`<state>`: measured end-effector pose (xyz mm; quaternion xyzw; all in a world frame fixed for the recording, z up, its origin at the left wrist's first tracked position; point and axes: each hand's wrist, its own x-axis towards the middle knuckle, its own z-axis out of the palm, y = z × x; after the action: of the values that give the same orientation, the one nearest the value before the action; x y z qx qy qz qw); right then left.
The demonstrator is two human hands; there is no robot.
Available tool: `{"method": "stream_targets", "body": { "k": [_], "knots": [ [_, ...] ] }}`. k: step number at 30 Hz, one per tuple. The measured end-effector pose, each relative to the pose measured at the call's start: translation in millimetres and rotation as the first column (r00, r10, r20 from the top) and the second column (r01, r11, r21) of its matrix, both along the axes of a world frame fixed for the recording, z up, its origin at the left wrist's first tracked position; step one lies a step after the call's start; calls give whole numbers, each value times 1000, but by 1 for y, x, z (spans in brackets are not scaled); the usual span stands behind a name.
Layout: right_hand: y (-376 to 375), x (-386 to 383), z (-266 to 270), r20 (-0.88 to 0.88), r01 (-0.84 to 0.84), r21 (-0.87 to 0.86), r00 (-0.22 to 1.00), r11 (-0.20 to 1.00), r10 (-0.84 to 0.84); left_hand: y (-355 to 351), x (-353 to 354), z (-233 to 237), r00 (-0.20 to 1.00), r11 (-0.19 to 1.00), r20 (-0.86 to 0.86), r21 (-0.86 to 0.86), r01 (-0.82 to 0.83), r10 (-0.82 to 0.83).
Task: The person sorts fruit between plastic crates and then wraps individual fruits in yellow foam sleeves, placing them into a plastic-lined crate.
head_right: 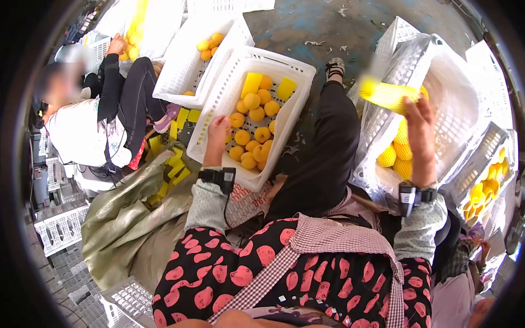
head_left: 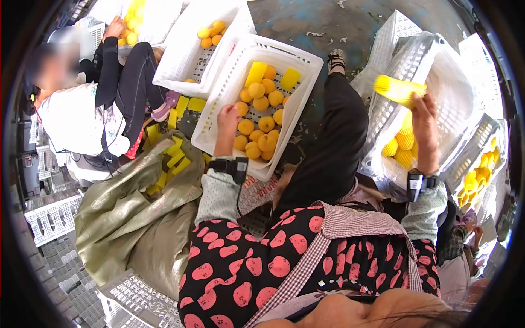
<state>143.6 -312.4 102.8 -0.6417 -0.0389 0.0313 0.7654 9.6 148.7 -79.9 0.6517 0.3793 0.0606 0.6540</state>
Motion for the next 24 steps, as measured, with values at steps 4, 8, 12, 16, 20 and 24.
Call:
{"method": "stream_targets", "body": {
  "k": [4,8,12,16,20,24],
  "knots": [
    [-93,-12,-28,-48,159,-4,986,987,-159,63,-6,-94,920,704,-372,620,346,-125],
    [-132,-32,-44,-227,306,431,947,849,-226,99,-9,-203,732,476,-633,578,663,-253],
    [-141,-41,-47,-126,375,181,925,909,-357,69,14,-149,630,485,-740,472,736,-236],
    [-143,-44,-67,-164,481,90,871,872,-463,25,38,-83,950,449,-270,837,313,-159],
    [-137,-40,-80,-64,588,7,808,809,-586,5,93,-64,968,705,113,705,81,-223],
    [-136,-30,-80,-85,508,-43,856,860,-510,2,137,-61,922,954,322,-134,267,-213]
  ]
}}
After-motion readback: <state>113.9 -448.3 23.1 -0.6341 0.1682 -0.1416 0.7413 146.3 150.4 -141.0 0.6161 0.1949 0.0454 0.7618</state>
